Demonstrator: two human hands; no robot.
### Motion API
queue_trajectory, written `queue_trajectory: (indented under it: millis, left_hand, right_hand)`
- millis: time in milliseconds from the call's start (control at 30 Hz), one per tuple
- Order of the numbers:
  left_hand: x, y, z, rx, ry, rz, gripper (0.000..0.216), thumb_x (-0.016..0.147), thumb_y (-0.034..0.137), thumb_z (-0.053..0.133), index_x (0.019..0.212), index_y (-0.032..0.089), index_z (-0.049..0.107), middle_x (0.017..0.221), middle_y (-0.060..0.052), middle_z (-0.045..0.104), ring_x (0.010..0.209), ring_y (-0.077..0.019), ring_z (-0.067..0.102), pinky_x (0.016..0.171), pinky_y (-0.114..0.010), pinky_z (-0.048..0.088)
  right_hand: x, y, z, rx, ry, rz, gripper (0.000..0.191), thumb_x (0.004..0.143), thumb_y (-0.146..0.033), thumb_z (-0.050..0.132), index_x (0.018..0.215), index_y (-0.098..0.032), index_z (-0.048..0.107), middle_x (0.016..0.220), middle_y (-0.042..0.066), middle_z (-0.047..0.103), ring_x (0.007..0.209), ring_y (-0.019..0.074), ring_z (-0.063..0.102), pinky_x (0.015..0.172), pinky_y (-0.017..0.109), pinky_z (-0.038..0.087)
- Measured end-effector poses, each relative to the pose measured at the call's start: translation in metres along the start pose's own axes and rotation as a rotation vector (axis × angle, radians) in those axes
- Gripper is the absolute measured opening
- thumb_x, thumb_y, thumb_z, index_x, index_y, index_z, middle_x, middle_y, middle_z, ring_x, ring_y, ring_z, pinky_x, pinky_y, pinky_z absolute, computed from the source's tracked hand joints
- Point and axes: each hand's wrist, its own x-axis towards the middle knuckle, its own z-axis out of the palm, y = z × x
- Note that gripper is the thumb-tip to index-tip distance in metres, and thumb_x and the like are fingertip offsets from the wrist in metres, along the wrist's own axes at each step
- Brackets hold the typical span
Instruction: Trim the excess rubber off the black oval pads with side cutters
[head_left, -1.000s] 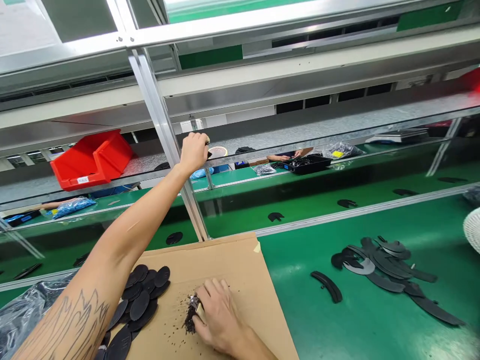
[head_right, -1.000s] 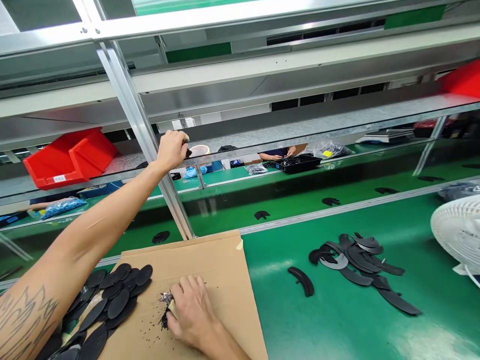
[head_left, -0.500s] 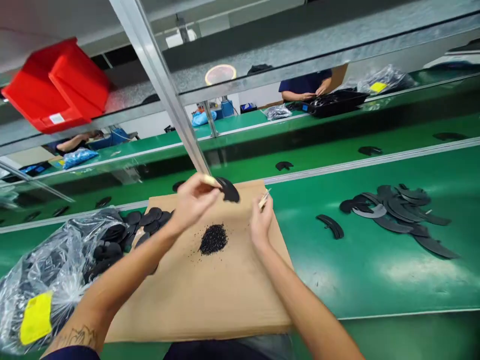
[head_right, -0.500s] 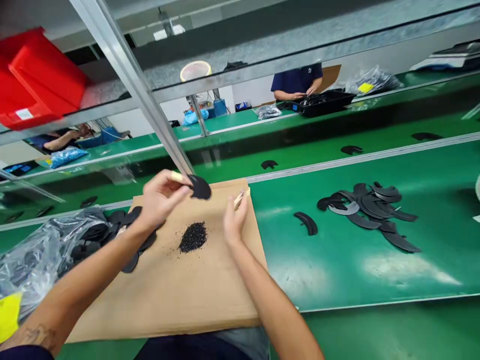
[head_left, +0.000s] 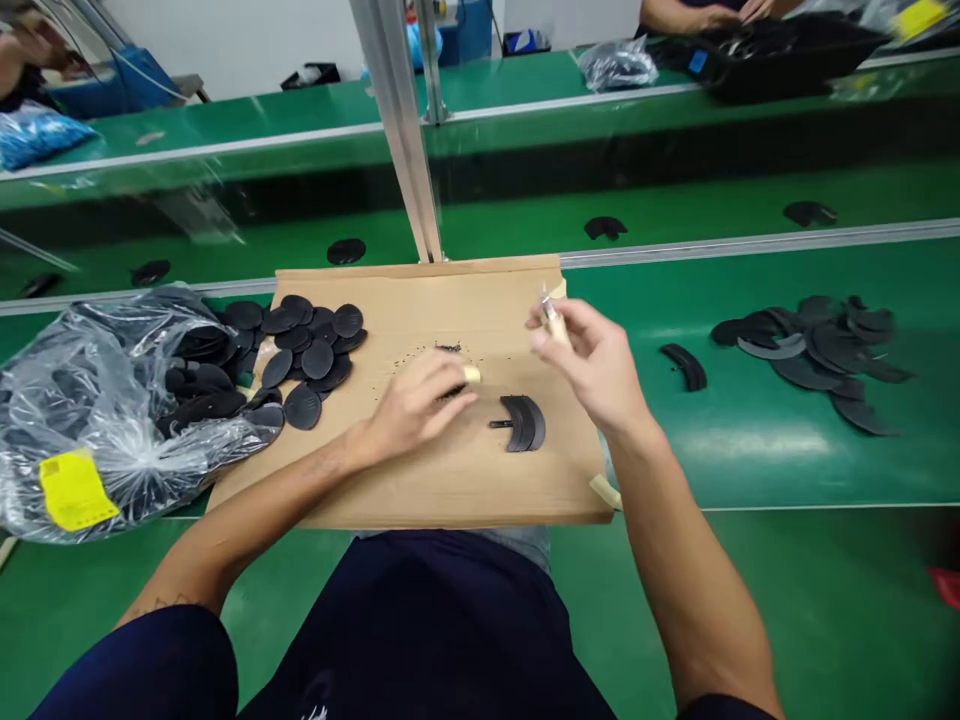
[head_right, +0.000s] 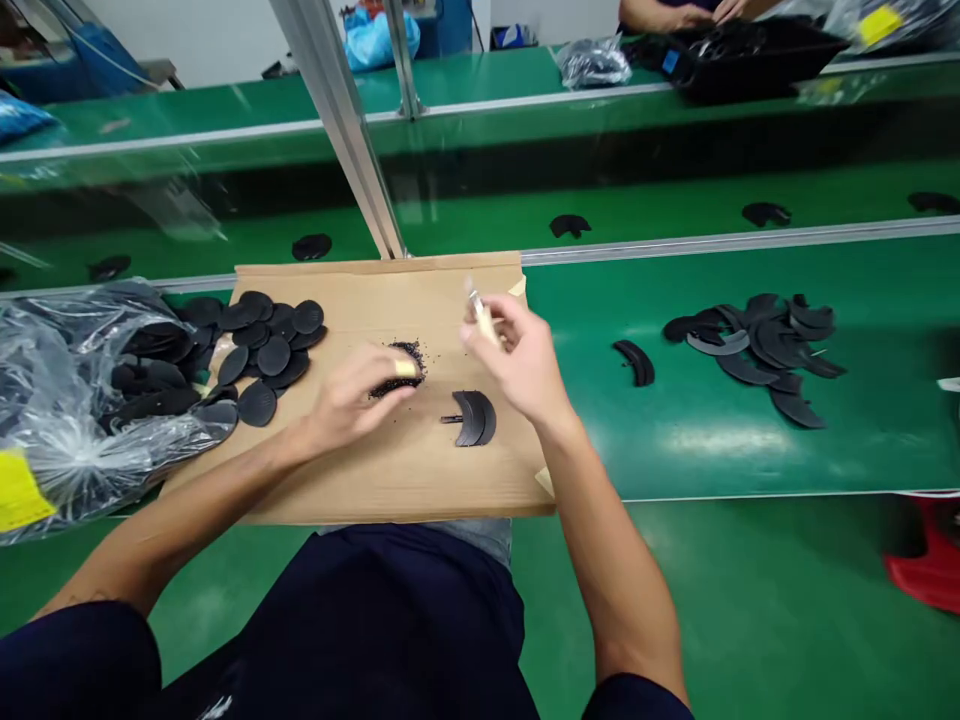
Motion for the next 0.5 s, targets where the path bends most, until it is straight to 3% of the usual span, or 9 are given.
queue_trajectory:
  millis: [67, 133, 200, 267, 400, 500]
  left_hand:
    - [0.011, 0.002, -0.019, 0.136, 0.046, 0.041, 0.025, 0.1, 0.033, 0.063, 0.121, 0.02, 0.066, 0.129, -0.015, 0.068, 0.121, -0.0259, 0.062, 0.102, -0.044, 0.051]
    - [0.02, 0.004, -0.027, 0.221, -0.044, 0.13, 0.023, 0.101, 0.032, 0.061, 0.121, 0.022, 0.067, 0.133, -0.013, 0.067, 0.129, -0.0273, 0.058, 0.111, -0.05, 0.045]
    - [0.026, 0.005, -0.027, 0.244, -0.127, 0.198, 0.02, 0.105, 0.022, 0.051, 0.113, 0.021, 0.069, 0.116, -0.009, 0.074, 0.121, -0.0236, 0.062, 0.114, -0.051, 0.042]
    - [0.027, 0.004, -0.023, 0.223, -0.13, 0.195, 0.03, 0.106, 0.013, 0.042, 0.103, 0.019, 0.071, 0.096, -0.006, 0.076, 0.105, -0.0194, 0.066, 0.11, -0.048, 0.045]
    - [0.026, -0.001, -0.017, -0.056, -0.047, 0.01, 0.026, 0.105, 0.026, 0.053, 0.092, 0.017, 0.074, 0.086, -0.006, 0.076, 0.088, -0.0178, 0.067, 0.089, -0.036, 0.052]
    - [0.024, 0.006, -0.012, -0.504, -0.053, -0.251, 0.029, 0.101, 0.037, 0.061, 0.087, 0.016, 0.076, 0.083, -0.006, 0.076, 0.078, -0.0157, 0.067, 0.076, -0.029, 0.052]
  right_hand:
    - [-0.019, -0.012, 0.004, -0.198, -0.2, 0.012, 0.023, 0.082, -0.034, 0.076, 0.1, -0.019, 0.072, 0.1, 0.004, 0.071, 0.085, 0.0172, 0.064, 0.078, 0.03, 0.051]
    - [-0.03, -0.019, 0.011, -0.304, -0.34, 0.022, 0.016, 0.086, -0.031, 0.072, 0.096, -0.019, 0.073, 0.1, 0.005, 0.071, 0.086, 0.0183, 0.064, 0.078, 0.031, 0.05]
    - [-0.033, -0.024, 0.016, -0.307, -0.381, 0.038, 0.018, 0.09, -0.034, 0.07, 0.098, -0.019, 0.074, 0.103, 0.006, 0.072, 0.09, 0.0201, 0.066, 0.078, 0.031, 0.051]
    - [-0.034, -0.025, 0.014, -0.248, -0.345, 0.074, 0.028, 0.091, -0.043, 0.07, 0.106, -0.02, 0.074, 0.11, 0.008, 0.073, 0.098, 0.0224, 0.068, 0.083, 0.033, 0.054]
    - [-0.037, -0.016, -0.008, 0.044, -0.367, 0.183, 0.06, 0.09, -0.071, 0.063, 0.12, -0.02, 0.07, 0.114, 0.011, 0.075, 0.095, 0.0249, 0.073, 0.08, 0.038, 0.059]
    - [-0.045, -0.004, -0.022, 0.295, -0.374, 0.139, 0.086, 0.072, -0.088, 0.066, 0.127, -0.023, 0.067, 0.12, 0.013, 0.074, 0.095, 0.0269, 0.073, 0.075, 0.039, 0.061]
